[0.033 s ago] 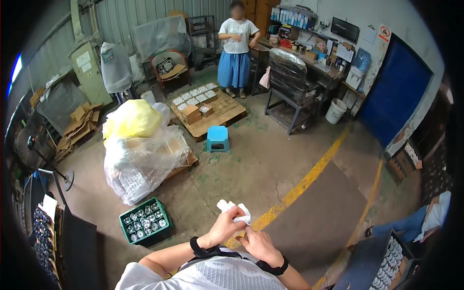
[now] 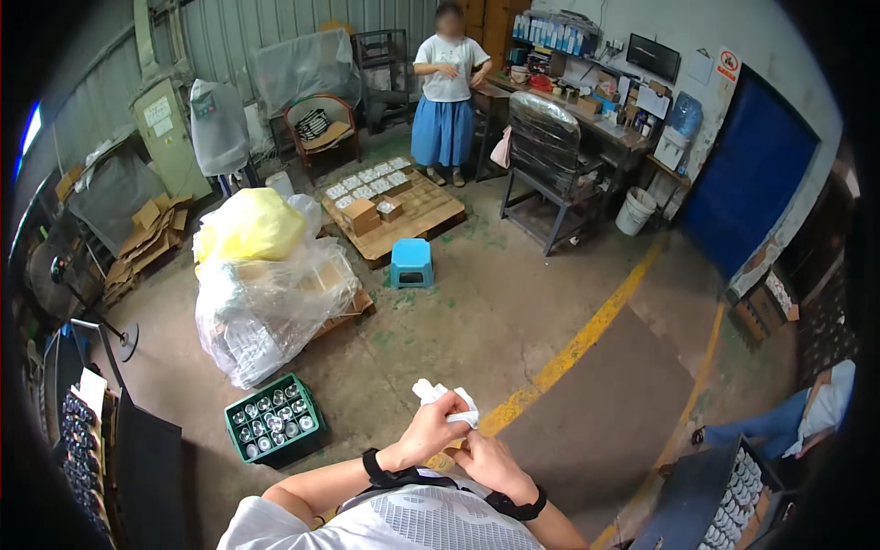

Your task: Checking and sorting small metal cylinder components on a cart.

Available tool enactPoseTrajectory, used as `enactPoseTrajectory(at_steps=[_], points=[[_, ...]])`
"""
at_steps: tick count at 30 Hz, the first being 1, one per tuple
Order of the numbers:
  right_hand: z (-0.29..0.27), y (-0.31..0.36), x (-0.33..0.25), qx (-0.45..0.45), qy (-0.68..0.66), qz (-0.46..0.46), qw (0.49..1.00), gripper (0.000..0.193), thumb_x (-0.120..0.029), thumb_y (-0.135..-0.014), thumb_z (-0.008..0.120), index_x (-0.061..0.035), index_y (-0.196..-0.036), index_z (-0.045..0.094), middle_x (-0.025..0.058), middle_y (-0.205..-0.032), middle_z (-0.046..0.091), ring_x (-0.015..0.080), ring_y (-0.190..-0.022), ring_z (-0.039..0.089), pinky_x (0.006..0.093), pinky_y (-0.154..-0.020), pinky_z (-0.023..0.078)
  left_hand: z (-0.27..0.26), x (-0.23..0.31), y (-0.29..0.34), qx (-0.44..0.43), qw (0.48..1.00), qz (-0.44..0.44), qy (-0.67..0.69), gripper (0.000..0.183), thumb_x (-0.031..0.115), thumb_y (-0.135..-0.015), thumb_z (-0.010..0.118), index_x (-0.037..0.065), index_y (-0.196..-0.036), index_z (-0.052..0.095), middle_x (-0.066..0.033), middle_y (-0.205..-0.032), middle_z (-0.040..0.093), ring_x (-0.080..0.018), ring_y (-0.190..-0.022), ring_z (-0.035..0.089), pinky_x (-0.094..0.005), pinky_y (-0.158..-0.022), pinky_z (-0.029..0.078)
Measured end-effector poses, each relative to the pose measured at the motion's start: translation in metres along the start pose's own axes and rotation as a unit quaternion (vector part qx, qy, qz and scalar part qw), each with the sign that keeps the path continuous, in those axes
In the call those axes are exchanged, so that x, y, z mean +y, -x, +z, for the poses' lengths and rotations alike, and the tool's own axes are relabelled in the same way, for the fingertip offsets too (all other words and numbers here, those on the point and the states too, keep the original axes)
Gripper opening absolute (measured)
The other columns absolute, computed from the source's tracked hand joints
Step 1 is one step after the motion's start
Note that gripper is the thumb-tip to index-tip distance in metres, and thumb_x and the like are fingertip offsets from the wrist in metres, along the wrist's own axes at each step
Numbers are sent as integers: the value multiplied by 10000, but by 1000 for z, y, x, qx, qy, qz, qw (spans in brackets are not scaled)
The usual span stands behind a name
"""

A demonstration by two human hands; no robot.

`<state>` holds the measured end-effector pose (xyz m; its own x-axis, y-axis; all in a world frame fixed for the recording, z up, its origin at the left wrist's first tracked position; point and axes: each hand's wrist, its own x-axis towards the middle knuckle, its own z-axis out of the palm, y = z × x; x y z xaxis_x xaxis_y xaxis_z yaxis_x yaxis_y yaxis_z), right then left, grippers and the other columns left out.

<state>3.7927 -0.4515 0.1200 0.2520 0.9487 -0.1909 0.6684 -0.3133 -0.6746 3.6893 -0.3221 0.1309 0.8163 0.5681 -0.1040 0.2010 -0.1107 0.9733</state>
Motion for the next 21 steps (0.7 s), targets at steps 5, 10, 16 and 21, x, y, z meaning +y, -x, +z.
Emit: enactPoseTrajectory(at_steps=[5,10,16,21], points=[[2,3,15,-60,-482,78,871,164,-124,-975,448,5,-1006,545,61,-709,620,80,-477,503,208,-417,389,19,9,-1,-24,984,80,-155,231,125,-836,618,35,-1034,539,-175,-840,655,-343,-797,663,-398,-705,516],[-6,13,18,-22,-675,129,726,113,-79,-963,421,-45,-996,524,22,-621,515,66,-420,391,219,-393,313,31,13,-4,-36,980,115,-157,215,127,-847,607,36,-1031,545,-166,-837,659,-343,-805,662,-403,-702,512],[-16,26,16,10,-806,139,575,129,-105,-976,428,-61,-885,509,-22,-580,430,54,-411,342,217,-408,280,36,21,-7,-66,970,144,-182,202,130,-856,588,41,-1033,550,-184,-871,653,-361,-839,648,-429,-718,499],[-6,25,46,-18,-864,86,495,222,-128,-983,426,-94,-769,473,-30,-563,406,67,-427,344,208,-447,301,45,15,-3,-60,968,177,-169,186,147,-883,573,49,-1041,552,-173,-896,652,-366,-832,637,-435,-704,493]])
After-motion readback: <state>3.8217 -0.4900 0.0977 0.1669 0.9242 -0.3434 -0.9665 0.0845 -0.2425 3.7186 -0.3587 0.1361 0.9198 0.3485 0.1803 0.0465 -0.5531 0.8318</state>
